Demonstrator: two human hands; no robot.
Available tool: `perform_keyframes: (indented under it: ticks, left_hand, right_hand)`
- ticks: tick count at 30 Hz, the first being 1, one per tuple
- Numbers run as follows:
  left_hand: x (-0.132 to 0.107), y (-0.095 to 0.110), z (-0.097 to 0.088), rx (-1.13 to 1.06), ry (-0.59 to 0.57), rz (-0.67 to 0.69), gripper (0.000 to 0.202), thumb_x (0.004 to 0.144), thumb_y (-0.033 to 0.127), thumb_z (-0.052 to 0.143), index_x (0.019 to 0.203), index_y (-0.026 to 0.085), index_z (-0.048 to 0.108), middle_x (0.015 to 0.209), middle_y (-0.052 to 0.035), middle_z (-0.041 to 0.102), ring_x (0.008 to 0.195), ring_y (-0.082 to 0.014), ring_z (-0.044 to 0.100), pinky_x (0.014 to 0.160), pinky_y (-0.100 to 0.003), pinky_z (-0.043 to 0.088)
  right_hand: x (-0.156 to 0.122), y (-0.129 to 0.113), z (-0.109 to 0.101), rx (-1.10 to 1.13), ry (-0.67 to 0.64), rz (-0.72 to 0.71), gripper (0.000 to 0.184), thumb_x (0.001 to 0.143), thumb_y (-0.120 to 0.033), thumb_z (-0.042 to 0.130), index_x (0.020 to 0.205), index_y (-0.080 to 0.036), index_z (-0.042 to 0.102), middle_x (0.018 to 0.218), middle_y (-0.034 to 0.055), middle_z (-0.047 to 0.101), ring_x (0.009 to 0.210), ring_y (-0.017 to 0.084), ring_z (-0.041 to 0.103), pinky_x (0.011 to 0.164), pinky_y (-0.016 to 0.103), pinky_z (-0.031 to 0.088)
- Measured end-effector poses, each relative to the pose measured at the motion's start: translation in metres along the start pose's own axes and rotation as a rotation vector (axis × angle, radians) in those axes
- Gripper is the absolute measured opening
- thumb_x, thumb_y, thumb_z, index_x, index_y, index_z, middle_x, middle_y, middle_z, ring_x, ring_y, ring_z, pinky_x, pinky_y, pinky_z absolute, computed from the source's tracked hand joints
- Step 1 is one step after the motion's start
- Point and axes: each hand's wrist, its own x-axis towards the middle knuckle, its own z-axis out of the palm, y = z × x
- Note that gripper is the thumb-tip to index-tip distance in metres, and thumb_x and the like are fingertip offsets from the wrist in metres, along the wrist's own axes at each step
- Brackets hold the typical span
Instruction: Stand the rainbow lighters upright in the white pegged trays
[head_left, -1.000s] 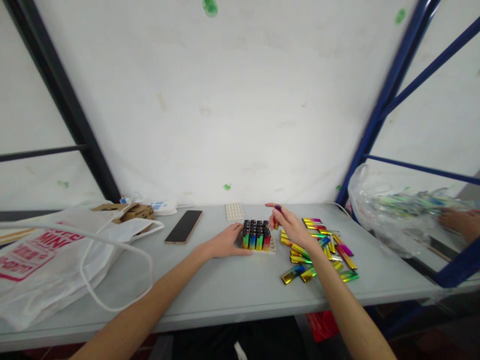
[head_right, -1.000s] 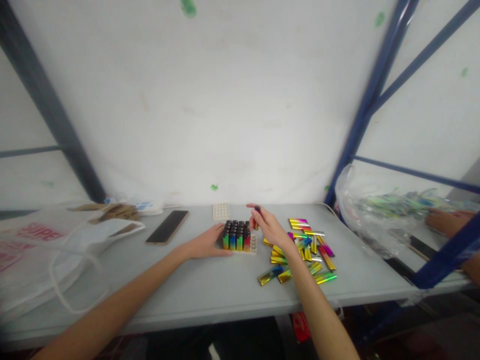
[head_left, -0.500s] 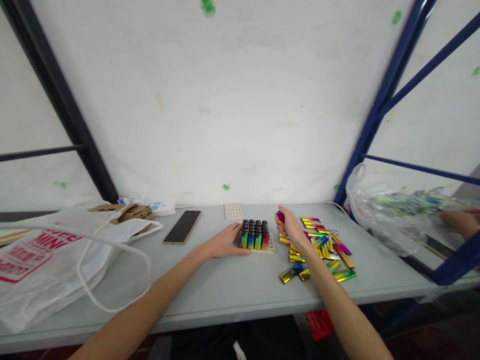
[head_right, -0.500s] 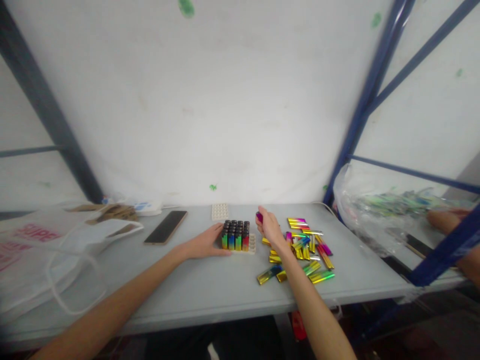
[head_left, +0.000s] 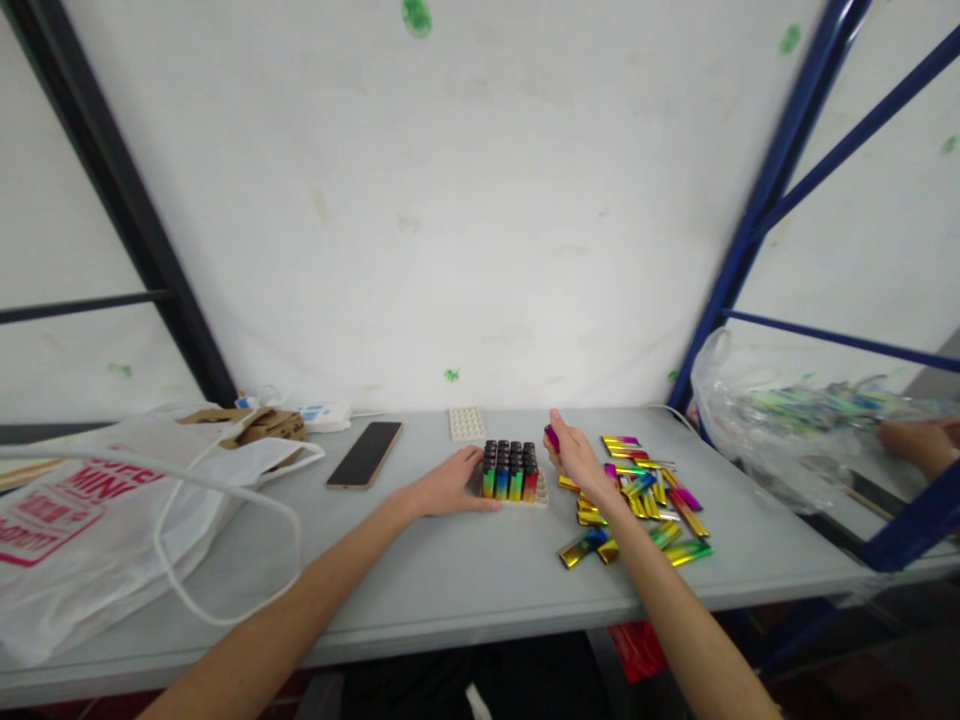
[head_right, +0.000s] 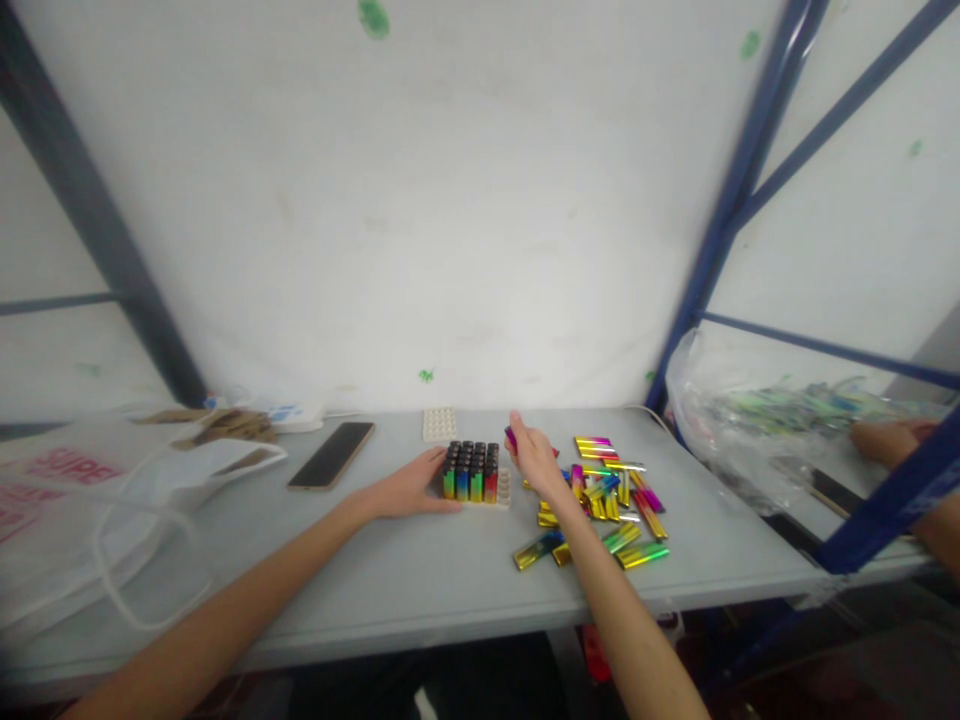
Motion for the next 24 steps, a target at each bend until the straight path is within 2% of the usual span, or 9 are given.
perform_keyframes:
  ticks: [3, 5, 8, 11, 13, 16, 20, 24]
  left_hand:
    - [0.000, 0.000, 0.000, 0.004, -0.005, -0.001, 0.081, 0.077, 0.063, 0.084, 0.138, 0.017, 0.057, 0.137, -0.0161, 0.060, 0.128, -0.0384, 0.056, 0.116, -0.054, 0.043]
    - [0.000, -0.001, 0.000, 0.011, -0.012, -0.003, 0.082, 0.077, 0.063, 0.084, 0.139, 0.016, 0.057, 0.136, -0.0164, 0.060, 0.127, -0.0385, 0.056, 0.116, -0.054, 0.043]
    - [0.000, -0.001, 0.000, 0.014, -0.010, -0.002, 0.080, 0.078, 0.062, 0.084, 0.139, 0.017, 0.057, 0.136, -0.0157, 0.060, 0.127, -0.0386, 0.056, 0.116, -0.054, 0.043]
    - [0.000, -0.001, 0.000, 0.008, -0.001, -0.003, 0.082, 0.077, 0.062, 0.084, 0.139, 0.018, 0.057, 0.137, -0.0155, 0.060, 0.128, -0.0392, 0.056, 0.116, -0.054, 0.043]
    - [0.000, -0.001, 0.000, 0.005, 0.001, -0.005, 0.081, 0.076, 0.062, 0.085, 0.138, 0.018, 0.058, 0.137, -0.0155, 0.060, 0.128, -0.0393, 0.056, 0.116, -0.053, 0.043]
    - [0.000, 0.000, 0.000, 0.005, 0.001, -0.013, 0.079, 0.076, 0.062, 0.085, 0.137, 0.018, 0.059, 0.136, -0.0155, 0.060, 0.128, -0.0394, 0.057, 0.115, -0.053, 0.044]
    - [0.000, 0.000, 0.000, 0.007, -0.007, -0.017, 0.081, 0.076, 0.062, 0.085, 0.138, 0.018, 0.058, 0.138, -0.0157, 0.059, 0.129, -0.0396, 0.056, 0.115, -0.053, 0.044]
    - [0.000, -0.001, 0.000, 0.006, -0.007, -0.012, 0.084, 0.076, 0.062, 0.085, 0.142, 0.018, 0.056, 0.140, -0.0154, 0.059, 0.131, -0.0391, 0.055, 0.117, -0.053, 0.042]
  right_hand:
    - [0.000, 0.001, 0.001, 0.034, 0.131, -0.031, 0.076, 0.096, -0.083, 0.015, 0.077, -0.022, 0.056, 0.057, -0.0030, 0.043, 0.051, 0.015, 0.043, 0.049, 0.027, 0.033]
    - [0.001, 0.003, 0.001, 0.028, 0.159, -0.074, 0.073, 0.099, -0.079, 0.019, 0.091, -0.021, 0.062, 0.063, -0.0025, 0.048, 0.056, 0.016, 0.047, 0.053, 0.027, 0.037]
    - [0.002, 0.006, -0.001, -0.067, 0.122, -0.138, 0.057, 0.102, -0.068, 0.032, 0.104, -0.021, 0.063, 0.072, -0.0007, 0.057, 0.066, 0.017, 0.055, 0.061, 0.028, 0.043]
    - [0.003, 0.009, -0.005, -0.171, 0.051, -0.217, 0.037, 0.101, -0.054, 0.047, 0.108, -0.021, 0.062, 0.088, 0.0042, 0.068, 0.080, 0.020, 0.064, 0.074, 0.031, 0.050]
    - [0.004, 0.012, -0.008, -0.215, 0.025, -0.244, 0.029, 0.100, -0.047, 0.051, 0.109, -0.021, 0.060, 0.098, 0.0076, 0.072, 0.088, 0.021, 0.068, 0.080, 0.034, 0.052]
    - [0.005, 0.017, -0.012, -0.289, 0.027, -0.240, 0.022, 0.100, -0.040, 0.053, 0.107, -0.021, 0.060, 0.102, 0.0095, 0.074, 0.093, 0.023, 0.070, 0.084, 0.036, 0.052]
    - [0.006, 0.023, -0.016, -0.328, 0.019, -0.247, 0.022, 0.100, -0.034, 0.054, 0.116, -0.020, 0.061, 0.105, 0.0094, 0.076, 0.097, 0.023, 0.072, 0.088, 0.037, 0.053]
    - [0.005, 0.026, -0.018, -0.347, -0.030, -0.256, 0.040, 0.099, -0.023, 0.053, 0.139, -0.022, 0.056, 0.117, 0.0110, 0.075, 0.106, 0.023, 0.072, 0.096, 0.040, 0.054]
